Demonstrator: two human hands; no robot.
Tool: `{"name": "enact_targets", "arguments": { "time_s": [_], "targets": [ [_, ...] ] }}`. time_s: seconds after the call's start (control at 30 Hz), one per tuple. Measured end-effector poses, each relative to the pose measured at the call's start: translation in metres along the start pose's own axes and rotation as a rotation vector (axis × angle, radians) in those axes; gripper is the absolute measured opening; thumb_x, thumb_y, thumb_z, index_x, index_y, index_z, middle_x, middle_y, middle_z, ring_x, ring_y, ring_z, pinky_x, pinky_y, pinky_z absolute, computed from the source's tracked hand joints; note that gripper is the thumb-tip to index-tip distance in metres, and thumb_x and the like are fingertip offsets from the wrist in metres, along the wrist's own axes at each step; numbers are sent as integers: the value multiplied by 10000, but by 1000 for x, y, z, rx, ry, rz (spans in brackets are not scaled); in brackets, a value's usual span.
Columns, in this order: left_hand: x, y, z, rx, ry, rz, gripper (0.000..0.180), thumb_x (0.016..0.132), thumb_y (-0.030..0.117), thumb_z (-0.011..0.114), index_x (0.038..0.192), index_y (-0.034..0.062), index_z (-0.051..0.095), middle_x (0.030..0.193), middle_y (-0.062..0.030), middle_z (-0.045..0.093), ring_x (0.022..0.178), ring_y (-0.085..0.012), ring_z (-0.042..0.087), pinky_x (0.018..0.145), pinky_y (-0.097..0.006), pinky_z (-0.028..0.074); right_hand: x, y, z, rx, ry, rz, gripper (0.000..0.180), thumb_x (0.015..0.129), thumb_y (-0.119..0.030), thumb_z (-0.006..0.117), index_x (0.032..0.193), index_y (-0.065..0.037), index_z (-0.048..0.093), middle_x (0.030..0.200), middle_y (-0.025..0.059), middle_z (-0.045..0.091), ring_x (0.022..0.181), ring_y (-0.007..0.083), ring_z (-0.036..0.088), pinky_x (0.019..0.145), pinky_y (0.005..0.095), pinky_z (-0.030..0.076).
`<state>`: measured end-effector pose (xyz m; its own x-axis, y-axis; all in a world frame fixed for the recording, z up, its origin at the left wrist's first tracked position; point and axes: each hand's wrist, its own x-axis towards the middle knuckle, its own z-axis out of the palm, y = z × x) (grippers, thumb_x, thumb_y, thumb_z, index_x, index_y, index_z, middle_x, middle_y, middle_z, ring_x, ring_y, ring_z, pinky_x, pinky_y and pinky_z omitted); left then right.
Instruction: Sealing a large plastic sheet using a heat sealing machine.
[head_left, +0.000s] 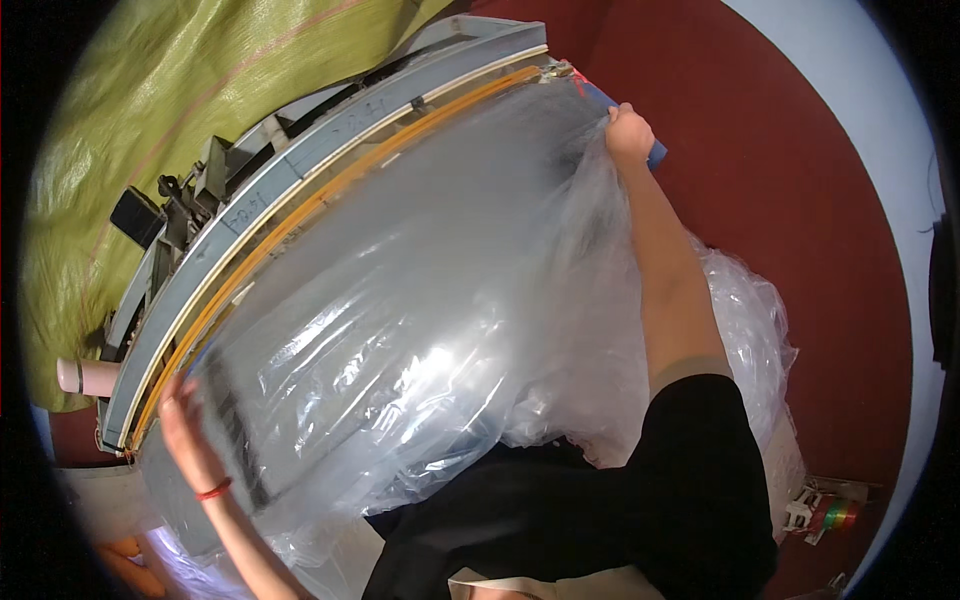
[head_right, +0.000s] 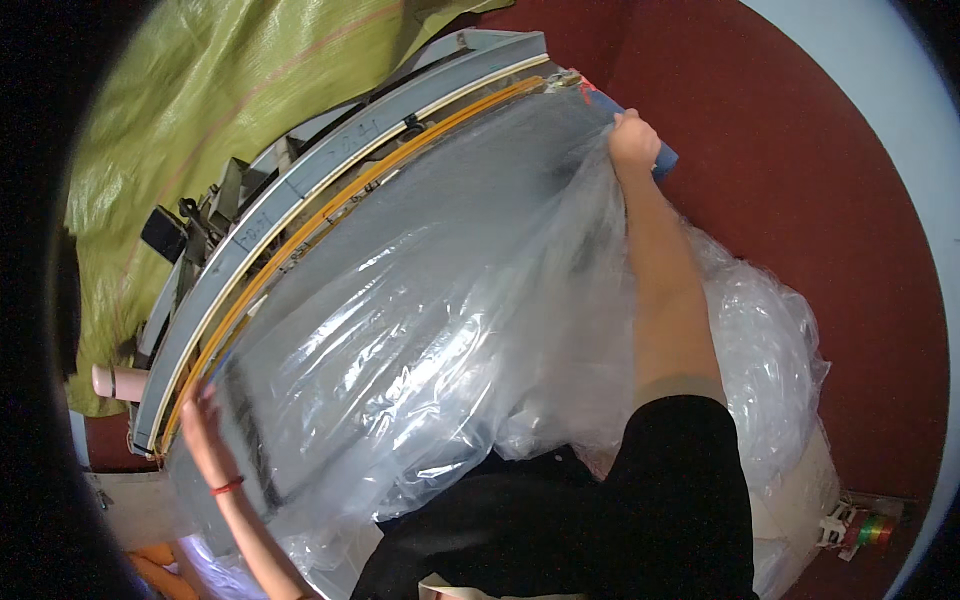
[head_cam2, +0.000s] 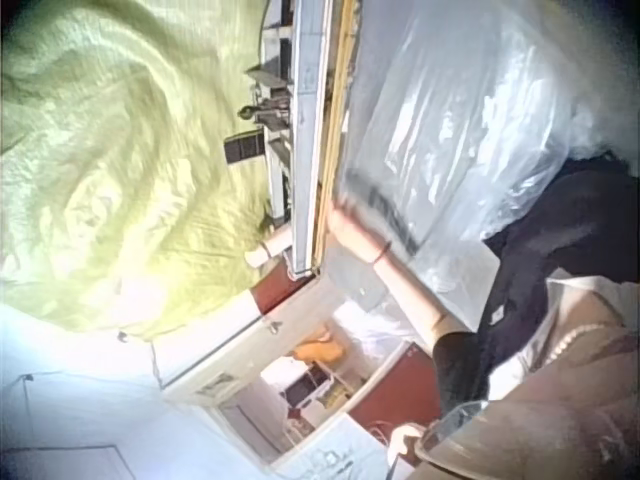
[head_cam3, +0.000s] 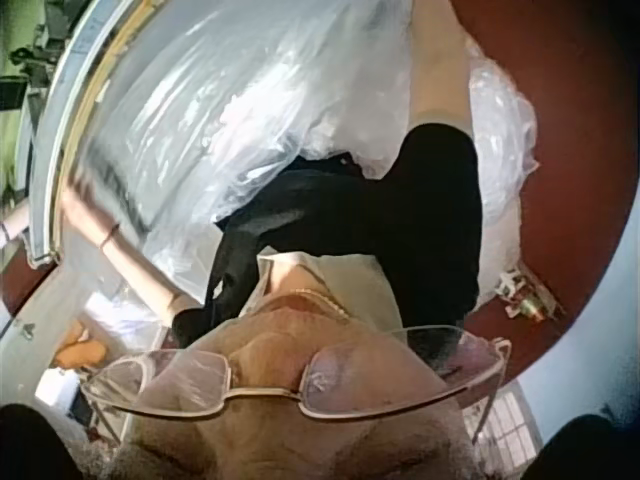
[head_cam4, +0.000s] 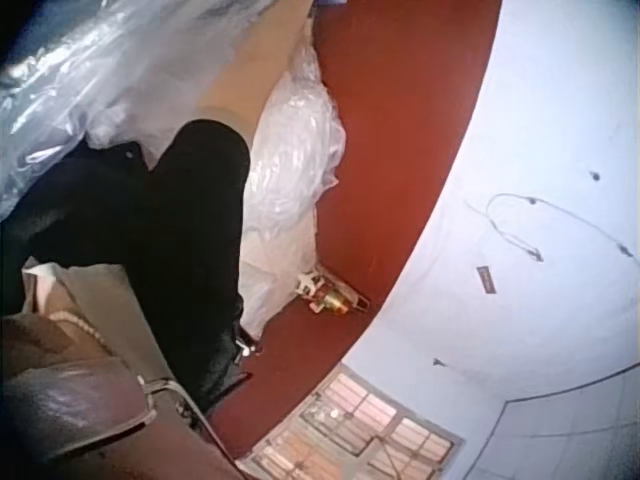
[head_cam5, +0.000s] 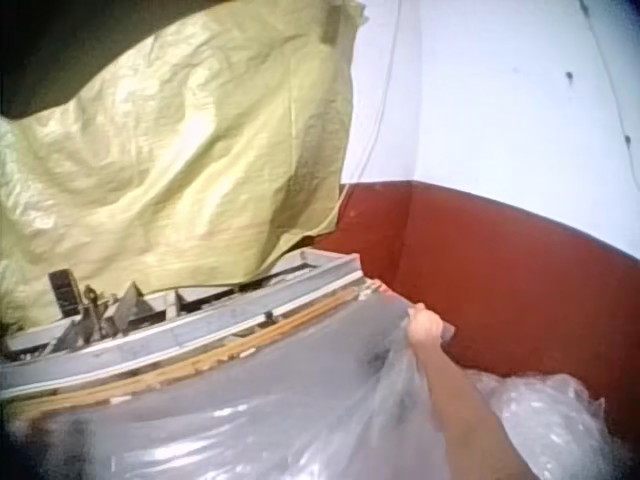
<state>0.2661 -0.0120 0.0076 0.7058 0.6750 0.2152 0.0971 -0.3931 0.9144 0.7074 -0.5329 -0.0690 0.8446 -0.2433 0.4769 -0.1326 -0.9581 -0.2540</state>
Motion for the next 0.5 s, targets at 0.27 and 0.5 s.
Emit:
{"name": "enact_targets", "arguments": {
  "time_s": [0.27,0.5],
  "targets": [
    [-103,104,283,-412,-1174,71,456,855,137,474,1265,16,317,1216,-122,439,1100,-172,430,887,-304,363,3,15,2,136,44,57,311,838,-343,427,830,-55,544,802,181,598,795,362,567,687,449,434],
    [-162,125,301,-295,-1772,-409,326,814,109,535,1133,52,505,980,-51,578,762,-126,502,709,-254,416,4,33,4,407,105,91,315,821,-372,451,813,-73,550,781,177,589,772,373,557,659,459,426]
  ]
}}
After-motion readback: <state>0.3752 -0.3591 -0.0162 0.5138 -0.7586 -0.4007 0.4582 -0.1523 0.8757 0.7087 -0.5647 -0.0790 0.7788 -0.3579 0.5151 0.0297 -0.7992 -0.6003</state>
